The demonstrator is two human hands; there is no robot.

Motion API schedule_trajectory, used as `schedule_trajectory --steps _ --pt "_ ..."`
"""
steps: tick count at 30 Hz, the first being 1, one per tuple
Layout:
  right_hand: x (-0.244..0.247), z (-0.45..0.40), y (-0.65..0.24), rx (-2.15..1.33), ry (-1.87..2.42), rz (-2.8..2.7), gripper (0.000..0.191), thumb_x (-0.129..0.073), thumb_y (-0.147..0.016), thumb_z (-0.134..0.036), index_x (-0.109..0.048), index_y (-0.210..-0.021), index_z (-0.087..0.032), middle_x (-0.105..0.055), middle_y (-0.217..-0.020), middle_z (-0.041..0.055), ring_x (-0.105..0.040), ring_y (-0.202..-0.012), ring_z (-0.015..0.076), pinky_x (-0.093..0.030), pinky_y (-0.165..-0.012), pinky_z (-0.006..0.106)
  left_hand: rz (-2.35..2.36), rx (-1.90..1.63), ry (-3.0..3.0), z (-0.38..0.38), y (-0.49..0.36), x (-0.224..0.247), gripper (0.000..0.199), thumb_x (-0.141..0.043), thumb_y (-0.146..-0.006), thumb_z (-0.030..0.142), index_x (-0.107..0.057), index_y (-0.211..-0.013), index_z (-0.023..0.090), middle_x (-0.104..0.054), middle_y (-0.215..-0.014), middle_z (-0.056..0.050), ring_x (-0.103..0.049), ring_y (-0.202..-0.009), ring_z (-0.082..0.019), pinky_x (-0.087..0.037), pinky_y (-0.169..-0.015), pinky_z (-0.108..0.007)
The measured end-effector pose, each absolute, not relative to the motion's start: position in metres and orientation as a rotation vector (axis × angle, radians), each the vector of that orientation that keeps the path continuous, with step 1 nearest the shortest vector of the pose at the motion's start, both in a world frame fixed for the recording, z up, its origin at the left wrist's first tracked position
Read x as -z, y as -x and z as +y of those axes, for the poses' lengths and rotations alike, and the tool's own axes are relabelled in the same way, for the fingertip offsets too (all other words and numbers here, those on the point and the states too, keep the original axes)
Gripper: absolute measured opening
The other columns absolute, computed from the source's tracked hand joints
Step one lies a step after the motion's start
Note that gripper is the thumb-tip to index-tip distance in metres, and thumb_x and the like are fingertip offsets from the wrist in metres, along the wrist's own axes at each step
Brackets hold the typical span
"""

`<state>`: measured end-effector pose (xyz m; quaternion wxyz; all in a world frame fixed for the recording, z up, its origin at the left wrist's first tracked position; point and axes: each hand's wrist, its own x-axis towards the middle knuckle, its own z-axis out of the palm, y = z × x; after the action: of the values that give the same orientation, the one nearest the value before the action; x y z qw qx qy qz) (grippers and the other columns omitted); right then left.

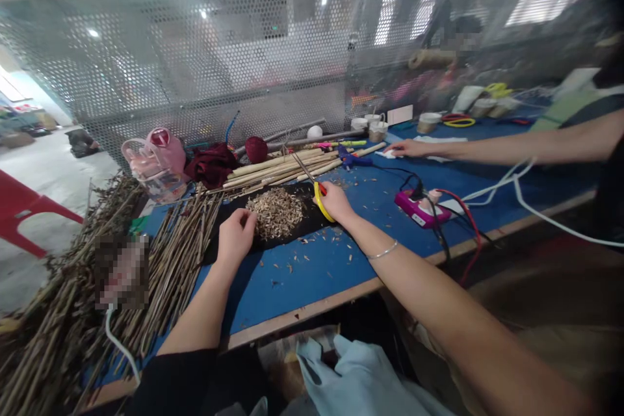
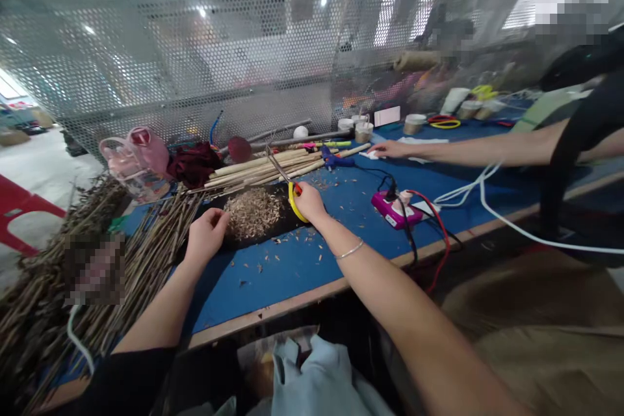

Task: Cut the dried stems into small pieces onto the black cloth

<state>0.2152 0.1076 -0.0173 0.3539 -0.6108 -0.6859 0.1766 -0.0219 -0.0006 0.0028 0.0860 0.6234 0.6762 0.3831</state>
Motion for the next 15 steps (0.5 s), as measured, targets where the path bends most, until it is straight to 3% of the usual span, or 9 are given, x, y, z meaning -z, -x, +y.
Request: schedule_trajectory --steps 5,10,15 --pt "0.017 0.107 -0.214 -0.456 1.576 -1.797 0.008 -0.055 -0.06 -0.017 -0.051 -0.067 -0.018 -0.051 -0.061 -0.0025 -0.041 -0.057 0.0111 -0.027 -0.054 0.022 1.421 -0.716 -2.329 -0.01 -0.025 -0.008 0.022 -0.051 -0.08 0.033 -0.066 -0.088 0.02 -0.065 -0.086 -0.004 -0.058 -0.082 -0.015 -0.042 -0.076 -0.024" --pt "0.017 0.106 -0.213 -0.461 1.577 -1.818 0.009 -0.057 -0.06 -0.018 -0.05 -0.067 -0.018 -0.05 -0.061 -0.0032 -0.041 -0.056 0.0104 -0.028 -0.054 0.021 1.53 -0.403 -2.365 -0.006 -0.054 -0.003 0.015 -0.057 -0.076 0.027 -0.068 -0.083 0.02 -0.062 -0.085 -0.005 -0.059 -0.079 -0.017 -0.043 -0.073 -0.025" --pt "0.017 0.106 -0.213 -0.465 1.569 -1.843 0.01 -0.057 -0.061 -0.019 -0.051 -0.069 -0.018 -0.052 -0.063 -0.0026 -0.042 -0.058 0.0106 -0.029 -0.055 0.021 1.538 -0.443 -2.392 -0.002 -0.052 0.005 0.016 -0.051 -0.08 0.023 -0.066 -0.08 0.018 -0.06 -0.081 -0.005 -0.058 -0.076 -0.016 -0.044 -0.071 -0.025"
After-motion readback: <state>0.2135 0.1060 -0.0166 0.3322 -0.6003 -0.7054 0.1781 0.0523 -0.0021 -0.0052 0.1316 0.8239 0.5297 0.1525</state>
